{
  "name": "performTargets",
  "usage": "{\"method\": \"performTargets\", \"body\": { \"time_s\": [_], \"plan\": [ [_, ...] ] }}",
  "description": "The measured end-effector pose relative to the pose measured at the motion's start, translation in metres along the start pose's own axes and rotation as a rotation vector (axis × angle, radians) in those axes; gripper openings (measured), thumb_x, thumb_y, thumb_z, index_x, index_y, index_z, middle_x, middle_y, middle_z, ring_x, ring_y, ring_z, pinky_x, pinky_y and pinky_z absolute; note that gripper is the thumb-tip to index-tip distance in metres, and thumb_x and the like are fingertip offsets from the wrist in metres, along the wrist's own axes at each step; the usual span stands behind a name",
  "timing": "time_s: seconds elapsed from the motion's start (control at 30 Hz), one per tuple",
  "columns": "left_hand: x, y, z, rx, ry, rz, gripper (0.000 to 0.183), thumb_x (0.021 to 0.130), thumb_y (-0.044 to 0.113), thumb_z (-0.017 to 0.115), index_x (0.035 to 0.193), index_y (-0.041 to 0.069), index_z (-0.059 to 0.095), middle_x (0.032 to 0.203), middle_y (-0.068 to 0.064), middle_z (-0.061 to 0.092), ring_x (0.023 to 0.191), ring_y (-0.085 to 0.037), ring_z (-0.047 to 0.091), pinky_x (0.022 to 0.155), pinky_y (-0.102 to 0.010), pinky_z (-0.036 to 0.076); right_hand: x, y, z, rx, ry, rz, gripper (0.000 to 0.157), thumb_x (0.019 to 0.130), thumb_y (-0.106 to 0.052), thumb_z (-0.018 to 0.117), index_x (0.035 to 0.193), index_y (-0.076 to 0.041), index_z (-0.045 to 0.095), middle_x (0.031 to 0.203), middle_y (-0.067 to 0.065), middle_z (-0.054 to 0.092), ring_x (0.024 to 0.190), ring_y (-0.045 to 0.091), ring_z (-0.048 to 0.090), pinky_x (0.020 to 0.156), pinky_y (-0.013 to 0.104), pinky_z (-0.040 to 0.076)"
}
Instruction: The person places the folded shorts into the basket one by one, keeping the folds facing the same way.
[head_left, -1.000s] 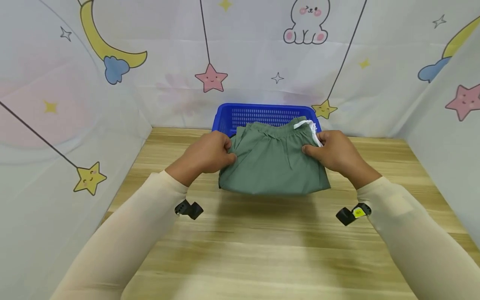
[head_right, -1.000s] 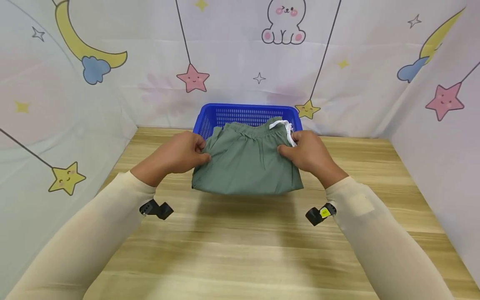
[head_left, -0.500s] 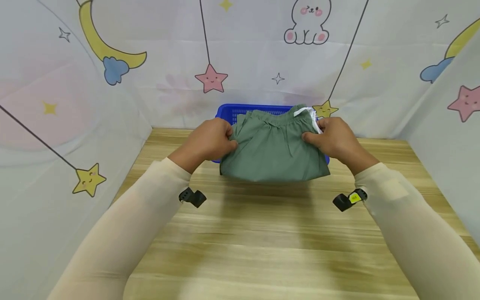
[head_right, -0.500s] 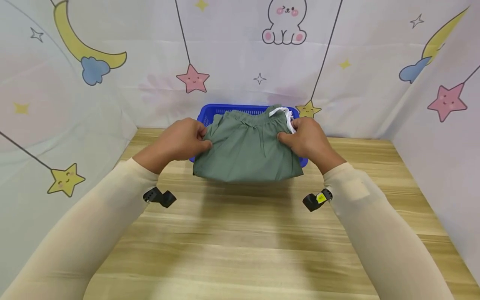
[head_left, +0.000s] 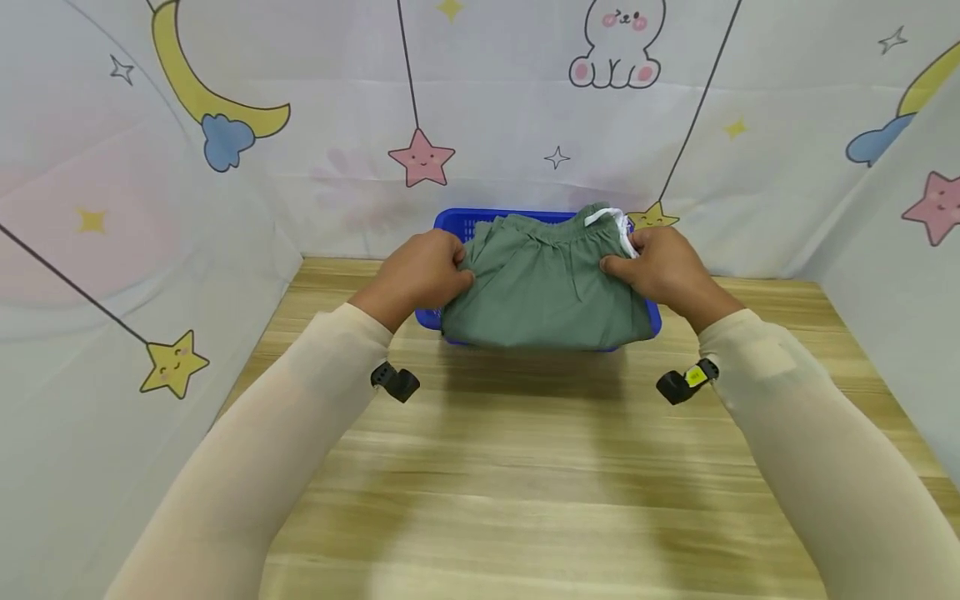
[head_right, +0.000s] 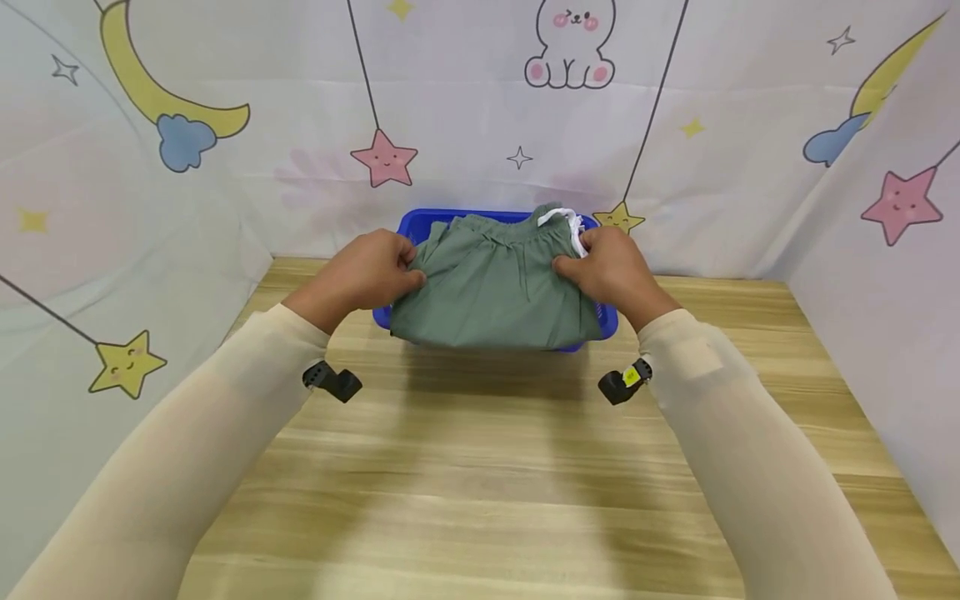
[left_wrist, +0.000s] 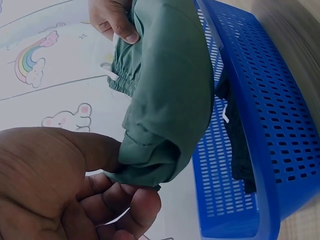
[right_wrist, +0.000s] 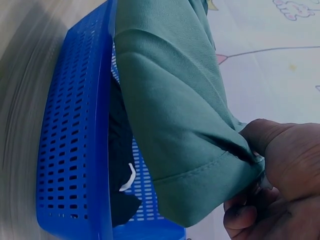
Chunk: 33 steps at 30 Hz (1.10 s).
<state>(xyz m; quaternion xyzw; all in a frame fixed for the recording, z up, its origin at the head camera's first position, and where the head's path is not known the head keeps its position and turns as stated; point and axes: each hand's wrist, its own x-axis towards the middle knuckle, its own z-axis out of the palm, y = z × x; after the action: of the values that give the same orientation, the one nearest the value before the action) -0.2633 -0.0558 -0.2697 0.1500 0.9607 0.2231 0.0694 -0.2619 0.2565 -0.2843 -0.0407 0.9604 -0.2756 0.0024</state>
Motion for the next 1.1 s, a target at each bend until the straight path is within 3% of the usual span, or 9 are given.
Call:
{"method": "performTargets", "body": {
  "time_s": [0.3,0.53,0.7,1.1],
  "plan": [
    [0.015,-0.007,0.008,0.027,-0.004,-0.016,0.04,0.098,0.017,0.062,0.066,0.013,0.038,0.062,0.002,0.03,0.055,-0.016,0.035,0.054,-0.03,0.029,0.017,0.008,0.007,0.014,-0.019,0.02,0.033,0.098,-0.035,0.067,0.088,-0.004,0.061,0.085,0.007,0.059,0.078,0.024,0.055,0.065,0.035,0.045],
    [0.026,-0.007,0.013,0.021,0.01,-0.047,0.037,0.099,0.018,0.059,0.069,0.013,0.039,0.064,0.001,0.032,0.058,-0.017,0.039,0.054,-0.03,0.031,0.027,0.012,0.01,0.027,0.004,0.039,0.035,0.097,-0.035,0.067,0.084,-0.005,0.056,0.079,0.005,0.056,0.073,0.022,0.054,0.061,0.033,0.045],
    [0.031,-0.009,0.014,0.026,0.027,-0.063,0.037,0.1,0.018,0.057,0.071,0.014,0.035,0.067,0.001,0.028,0.059,-0.017,0.033,0.055,-0.031,0.028,0.035,0.009,0.013,0.027,0.037,0.021,0.033,0.096,-0.033,0.067,0.083,-0.004,0.057,0.079,0.006,0.057,0.074,0.023,0.054,0.061,0.034,0.045],
    [0.051,-0.016,0.025,0.002,0.055,-0.111,0.03,0.101,0.017,0.053,0.076,0.015,0.036,0.073,-0.001,0.029,0.064,-0.018,0.032,0.058,-0.033,0.028,0.055,0.011,0.023,0.019,0.085,0.05,0.041,0.095,-0.031,0.067,0.072,-0.008,0.044,0.075,0.006,0.043,0.071,0.024,0.046,0.059,0.034,0.038]
  ]
}}
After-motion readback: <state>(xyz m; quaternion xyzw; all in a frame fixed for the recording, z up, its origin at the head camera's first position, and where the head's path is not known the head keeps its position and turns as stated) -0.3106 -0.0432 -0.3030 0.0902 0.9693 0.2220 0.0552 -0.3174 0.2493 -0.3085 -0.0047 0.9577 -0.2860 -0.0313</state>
